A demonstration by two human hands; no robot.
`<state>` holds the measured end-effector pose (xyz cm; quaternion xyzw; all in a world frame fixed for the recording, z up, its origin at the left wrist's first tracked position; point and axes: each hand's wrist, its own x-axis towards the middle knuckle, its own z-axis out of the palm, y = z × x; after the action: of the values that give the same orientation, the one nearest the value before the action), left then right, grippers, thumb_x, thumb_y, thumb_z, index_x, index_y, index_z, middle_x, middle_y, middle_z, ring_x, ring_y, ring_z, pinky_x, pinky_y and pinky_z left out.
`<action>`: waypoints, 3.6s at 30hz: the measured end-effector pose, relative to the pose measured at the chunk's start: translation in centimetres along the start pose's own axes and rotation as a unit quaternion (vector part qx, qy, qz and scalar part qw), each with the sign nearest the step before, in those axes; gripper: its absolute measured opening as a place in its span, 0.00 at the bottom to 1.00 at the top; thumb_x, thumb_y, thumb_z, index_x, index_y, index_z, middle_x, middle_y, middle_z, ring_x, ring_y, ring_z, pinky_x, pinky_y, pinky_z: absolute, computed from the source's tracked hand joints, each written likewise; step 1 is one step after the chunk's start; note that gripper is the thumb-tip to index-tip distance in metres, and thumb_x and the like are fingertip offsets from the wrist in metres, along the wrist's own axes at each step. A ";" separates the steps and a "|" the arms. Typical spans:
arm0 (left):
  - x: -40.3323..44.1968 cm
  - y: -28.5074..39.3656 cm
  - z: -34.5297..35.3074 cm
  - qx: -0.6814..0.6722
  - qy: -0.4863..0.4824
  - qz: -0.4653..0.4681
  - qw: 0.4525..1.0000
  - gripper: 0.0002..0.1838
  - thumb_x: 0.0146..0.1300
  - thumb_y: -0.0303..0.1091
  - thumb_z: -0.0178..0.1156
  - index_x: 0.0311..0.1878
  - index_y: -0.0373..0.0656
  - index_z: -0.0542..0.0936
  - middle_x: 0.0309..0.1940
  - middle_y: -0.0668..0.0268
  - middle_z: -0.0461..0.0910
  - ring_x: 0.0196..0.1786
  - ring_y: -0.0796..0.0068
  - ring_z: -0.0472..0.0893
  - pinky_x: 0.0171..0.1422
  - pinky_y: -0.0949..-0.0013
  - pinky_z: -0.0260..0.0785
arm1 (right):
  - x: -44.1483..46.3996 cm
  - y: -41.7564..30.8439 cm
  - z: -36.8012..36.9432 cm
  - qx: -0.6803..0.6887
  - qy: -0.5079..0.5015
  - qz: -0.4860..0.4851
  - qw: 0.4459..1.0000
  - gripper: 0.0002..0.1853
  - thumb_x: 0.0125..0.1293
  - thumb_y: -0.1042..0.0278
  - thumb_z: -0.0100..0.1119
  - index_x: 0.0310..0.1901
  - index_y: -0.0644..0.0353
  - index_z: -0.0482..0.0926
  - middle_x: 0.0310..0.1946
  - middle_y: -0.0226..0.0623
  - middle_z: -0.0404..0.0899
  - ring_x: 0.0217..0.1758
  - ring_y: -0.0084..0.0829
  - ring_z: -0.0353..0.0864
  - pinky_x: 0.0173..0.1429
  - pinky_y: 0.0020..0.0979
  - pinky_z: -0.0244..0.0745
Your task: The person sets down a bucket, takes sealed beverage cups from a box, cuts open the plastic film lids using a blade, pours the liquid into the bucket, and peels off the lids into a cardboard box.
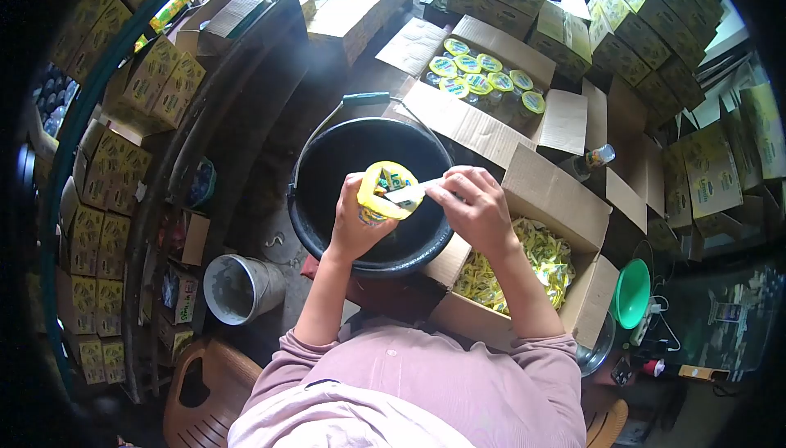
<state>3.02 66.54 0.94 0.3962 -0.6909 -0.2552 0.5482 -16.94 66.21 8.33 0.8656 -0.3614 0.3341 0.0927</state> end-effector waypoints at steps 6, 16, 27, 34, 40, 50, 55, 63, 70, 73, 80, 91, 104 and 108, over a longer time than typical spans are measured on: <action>0.4 0.5 0.1 0.025 0.024 0.016 0.999 0.34 0.33 0.25 0.68 0.48 0.44 0.65 0.43 0.56 0.68 0.42 0.58 0.75 0.44 0.65 0.73 | 0.0 0.0 0.3 -0.028 -0.037 -0.012 0.999 0.11 0.43 0.76 0.59 0.32 0.53 0.79 0.26 0.28 0.73 0.40 0.30 0.75 0.46 0.32 0.71; 0.7 1.4 -0.3 0.016 0.036 0.008 0.999 0.30 0.40 0.29 0.70 0.48 0.40 0.67 0.39 0.56 0.70 0.39 0.61 0.77 0.43 0.66 0.73 | 0.8 0.6 0.8 -0.020 -0.060 -0.060 0.996 0.11 0.45 0.75 0.59 0.34 0.55 0.78 0.24 0.27 0.71 0.32 0.27 0.76 0.37 0.28 0.74; 0.1 0.4 0.2 -0.111 0.018 -0.032 0.993 0.25 0.42 0.28 0.68 0.44 0.37 0.66 0.35 0.58 0.70 0.36 0.65 0.78 0.38 0.68 0.72 | 1.2 0.4 1.6 0.006 -0.057 -0.075 0.996 0.13 0.44 0.78 0.59 0.35 0.56 0.79 0.24 0.28 0.73 0.31 0.27 0.76 0.35 0.29 0.75; -0.2 0.4 0.1 -0.132 -0.011 -0.056 0.990 0.24 0.44 0.27 0.68 0.42 0.38 0.66 0.35 0.60 0.71 0.35 0.71 0.79 0.37 0.71 0.72 | 1.0 0.3 1.7 0.006 -0.047 -0.079 0.996 0.16 0.47 0.81 0.57 0.41 0.61 0.77 0.24 0.30 0.75 0.28 0.27 0.77 0.34 0.27 0.75; -0.3 0.7 0.3 -0.140 -0.008 -0.074 0.987 0.23 0.44 0.28 0.68 0.42 0.38 0.66 0.35 0.60 0.71 0.35 0.71 0.79 0.36 0.71 0.72 | 1.0 0.3 1.6 0.010 -0.045 -0.082 0.996 0.19 0.47 0.80 0.57 0.44 0.60 0.76 0.24 0.30 0.75 0.28 0.27 0.77 0.35 0.27 0.75; -0.3 0.8 0.0 -0.128 -0.017 -0.075 0.989 0.23 0.45 0.30 0.67 0.43 0.37 0.68 0.36 0.58 0.74 0.36 0.70 0.79 0.39 0.70 0.71 | 0.9 0.7 0.6 -0.008 -0.067 -0.085 0.994 0.21 0.46 0.79 0.56 0.47 0.60 0.76 0.23 0.30 0.75 0.27 0.26 0.76 0.36 0.27 0.74; -0.1 1.4 -0.1 -0.163 -0.065 -0.063 0.982 0.25 0.46 0.30 0.66 0.48 0.35 0.68 0.38 0.59 0.75 0.38 0.73 0.78 0.42 0.72 0.71 | 0.9 0.4 1.2 -0.006 -0.069 -0.097 0.993 0.23 0.46 0.81 0.55 0.48 0.59 0.75 0.24 0.30 0.75 0.27 0.27 0.76 0.36 0.27 0.75; -0.4 1.5 0.1 -0.174 -0.064 -0.075 0.980 0.24 0.47 0.29 0.66 0.46 0.35 0.68 0.37 0.60 0.75 0.37 0.75 0.78 0.39 0.74 0.71 | 0.2 0.5 1.0 0.001 -0.056 -0.090 0.994 0.22 0.44 0.81 0.56 0.47 0.60 0.76 0.23 0.30 0.74 0.27 0.27 0.76 0.35 0.28 0.74; -0.6 1.0 0.0 -0.097 -0.041 -0.056 0.993 0.27 0.47 0.29 0.63 0.50 0.36 0.65 0.38 0.56 0.75 0.40 0.67 0.78 0.45 0.68 0.70 | -0.3 0.7 0.0 -0.025 -0.053 -0.091 0.994 0.18 0.48 0.74 0.56 0.44 0.61 0.75 0.25 0.31 0.74 0.30 0.27 0.76 0.39 0.28 0.74; -0.8 0.7 0.1 -0.100 -0.053 -0.039 0.993 0.28 0.47 0.30 0.64 0.51 0.35 0.64 0.39 0.54 0.75 0.41 0.63 0.78 0.46 0.67 0.70 | -0.3 0.6 0.1 -0.003 -0.038 -0.083 0.996 0.19 0.49 0.75 0.55 0.46 0.62 0.74 0.23 0.31 0.74 0.29 0.28 0.77 0.38 0.28 0.75; -0.6 0.8 0.5 0.012 -0.021 0.008 1.000 0.31 0.41 0.30 0.68 0.49 0.35 0.64 0.37 0.52 0.75 0.39 0.57 0.79 0.43 0.65 0.72 | 0.0 0.3 -0.4 0.001 -0.038 -0.090 0.995 0.22 0.49 0.75 0.56 0.49 0.63 0.71 0.22 0.30 0.74 0.29 0.26 0.77 0.37 0.26 0.75; -0.9 0.4 0.9 0.023 0.023 0.010 0.999 0.32 0.38 0.28 0.69 0.47 0.37 0.64 0.41 0.54 0.72 0.41 0.56 0.77 0.45 0.65 0.71 | -0.1 -1.0 -1.5 0.028 -0.048 -0.071 0.996 0.27 0.49 0.76 0.56 0.55 0.64 0.67 0.21 0.30 0.71 0.25 0.25 0.74 0.31 0.26 0.72; -0.4 0.5 0.8 0.084 0.049 0.091 0.991 0.35 0.37 0.32 0.72 0.50 0.41 0.64 0.41 0.55 0.72 0.40 0.57 0.77 0.42 0.63 0.72 | 0.4 -1.4 -1.7 0.018 -0.055 -0.075 0.996 0.29 0.47 0.76 0.56 0.56 0.65 0.67 0.19 0.29 0.69 0.23 0.23 0.72 0.29 0.24 0.71; -0.4 0.6 0.8 0.074 0.036 0.077 0.994 0.34 0.37 0.31 0.72 0.49 0.41 0.64 0.41 0.55 0.72 0.40 0.57 0.77 0.42 0.64 0.72 | 0.4 -1.0 -1.3 0.009 -0.038 -0.091 0.995 0.30 0.47 0.76 0.57 0.57 0.64 0.67 0.20 0.28 0.72 0.23 0.22 0.73 0.30 0.23 0.72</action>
<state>2.11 67.19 0.97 0.3901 -0.7161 -0.1457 0.5601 -16.72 67.29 9.65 0.9076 -0.2814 0.2947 0.1010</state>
